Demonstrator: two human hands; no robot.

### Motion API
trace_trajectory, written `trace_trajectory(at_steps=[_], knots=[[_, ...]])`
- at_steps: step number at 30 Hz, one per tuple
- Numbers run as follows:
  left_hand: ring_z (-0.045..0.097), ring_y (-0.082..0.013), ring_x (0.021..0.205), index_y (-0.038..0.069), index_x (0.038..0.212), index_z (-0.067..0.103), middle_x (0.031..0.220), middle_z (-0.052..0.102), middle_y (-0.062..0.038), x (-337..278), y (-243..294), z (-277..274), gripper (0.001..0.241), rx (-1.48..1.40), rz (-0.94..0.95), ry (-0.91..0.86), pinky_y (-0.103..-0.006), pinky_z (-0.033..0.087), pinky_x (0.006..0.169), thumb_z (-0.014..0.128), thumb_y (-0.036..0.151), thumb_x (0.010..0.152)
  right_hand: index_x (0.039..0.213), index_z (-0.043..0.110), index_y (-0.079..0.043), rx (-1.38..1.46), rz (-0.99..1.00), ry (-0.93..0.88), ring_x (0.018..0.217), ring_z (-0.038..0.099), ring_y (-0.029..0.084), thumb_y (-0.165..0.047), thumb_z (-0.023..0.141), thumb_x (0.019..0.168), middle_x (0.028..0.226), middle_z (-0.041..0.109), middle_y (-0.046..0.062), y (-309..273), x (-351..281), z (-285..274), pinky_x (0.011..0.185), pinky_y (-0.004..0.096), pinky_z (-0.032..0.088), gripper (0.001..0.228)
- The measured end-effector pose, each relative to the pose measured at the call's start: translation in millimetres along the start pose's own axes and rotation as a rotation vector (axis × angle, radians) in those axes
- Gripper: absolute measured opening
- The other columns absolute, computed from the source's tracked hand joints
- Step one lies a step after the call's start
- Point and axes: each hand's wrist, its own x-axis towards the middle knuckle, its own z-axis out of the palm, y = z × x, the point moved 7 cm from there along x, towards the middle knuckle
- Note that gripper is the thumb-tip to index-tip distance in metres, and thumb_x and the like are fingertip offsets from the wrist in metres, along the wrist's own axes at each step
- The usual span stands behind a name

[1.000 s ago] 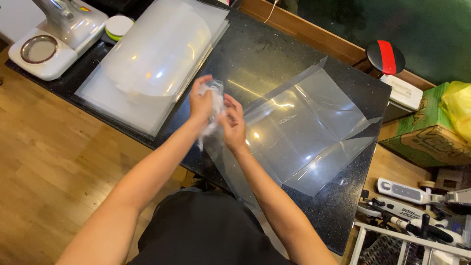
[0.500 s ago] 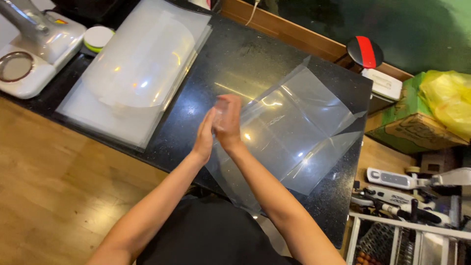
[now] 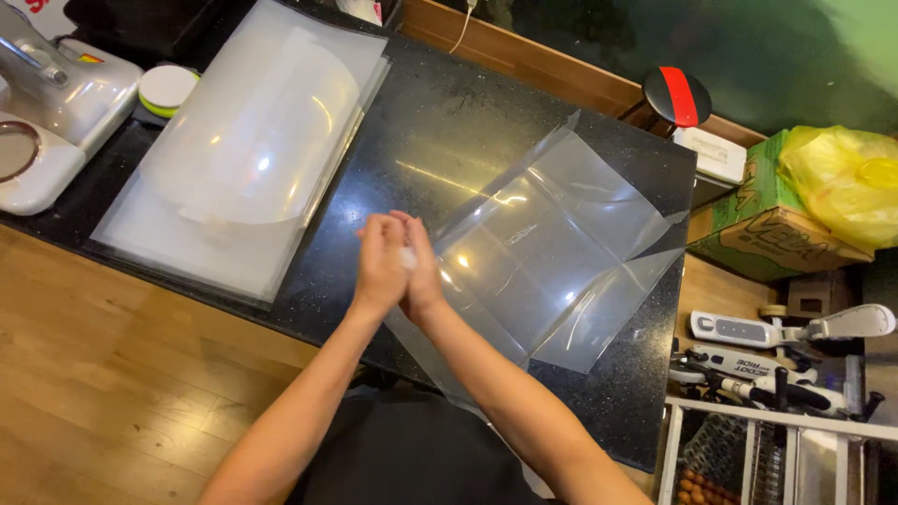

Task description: The recorder folds clear plastic sheets into box or sleeve shapes for food packaging.

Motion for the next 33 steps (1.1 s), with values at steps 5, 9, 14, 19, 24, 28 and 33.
trace_trajectory(at_steps=[5, 9, 14, 19, 24, 28, 33], knots=[[0.056, -0.0323, 0.105, 0.005, 0.108, 0.06, 0.112, 0.065, -0.015, -26, 106, 42, 0.02, 0.93, 0.616, -0.127, -0.0496, 0.033, 0.094, 0.05, 0.022, 0.103, 0.132, 0.056, -0.006, 0.295, 0.432, -0.044, 0.112, 0.065, 0.023, -0.057, 0.039, 0.106, 0.124, 0.066, 0.014, 27, -1, -11, 0.095, 0.036, 0.054, 0.06], [0.056, -0.0342, 0.107, 0.009, 0.107, 0.064, 0.118, 0.064, -0.018, -33, 113, 48, 0.017, 0.943, 0.718, -0.083, -0.0482, 0.036, 0.095, 0.052, 0.02, 0.102, 0.124, 0.062, -0.009, 0.321, 0.416, 0.019, 0.11, 0.068, 0.018, -0.059, 0.037, 0.102, 0.117, 0.071, 0.007, 12, -5, -6, 0.094, 0.032, 0.055, 0.06], [0.07, -0.0248, 0.09, 0.004, 0.111, 0.065, 0.104, 0.069, -0.013, -25, 92, 33, 0.017, 0.517, 0.378, -0.104, -0.036, 0.057, 0.077, 0.065, 0.018, 0.102, 0.078, 0.067, -0.003, -0.344, -0.096, 0.204, 0.07, 0.066, 0.013, -0.056, 0.041, 0.113, 0.073, 0.072, 0.006, 4, 18, -48, 0.062, 0.031, 0.055, 0.068], [0.073, -0.0203, 0.092, 0.001, 0.114, 0.059, 0.103, 0.07, -0.014, -26, 104, 35, 0.025, 0.433, 0.136, -0.329, -0.0331, 0.062, 0.076, 0.066, 0.02, 0.098, 0.076, 0.074, -0.004, -0.926, -0.214, 0.074, 0.053, 0.066, 0.016, -0.048, 0.047, 0.106, 0.061, 0.069, 0.011, -34, 4, -43, 0.051, 0.034, 0.05, 0.06], [0.073, -0.0167, 0.095, -0.001, 0.111, 0.06, 0.101, 0.073, -0.016, -21, 149, 36, 0.031, 0.412, 0.022, -0.395, -0.0311, 0.064, 0.074, 0.07, 0.022, 0.092, 0.074, 0.074, -0.009, -1.034, -0.337, 0.12, 0.047, 0.063, 0.02, -0.044, 0.054, 0.104, 0.06, 0.065, 0.011, -79, -1, -9, 0.047, 0.034, 0.047, 0.05], [0.076, -0.0138, 0.087, 0.001, 0.109, 0.066, 0.095, 0.081, -0.012, -9, 174, 23, 0.03, 0.43, -0.101, -0.419, -0.0288, 0.06, 0.07, 0.073, 0.023, 0.09, 0.065, 0.061, -0.005, -1.081, -0.514, 0.134, 0.045, 0.05, 0.02, -0.038, 0.058, 0.104, 0.056, 0.053, 0.011, -108, 8, 8, 0.046, 0.038, 0.037, 0.052], [0.076, -0.0106, 0.073, 0.002, 0.107, 0.069, 0.085, 0.08, -0.009, 22, 155, -25, 0.029, 0.374, -0.281, -0.367, -0.0277, 0.059, 0.058, 0.074, 0.023, 0.087, 0.065, 0.052, -0.002, -0.98, -0.489, 0.19, 0.055, 0.04, 0.014, -0.035, 0.061, 0.109, 0.057, 0.044, 0.007, -117, 44, -29, 0.049, 0.039, 0.034, 0.055]])
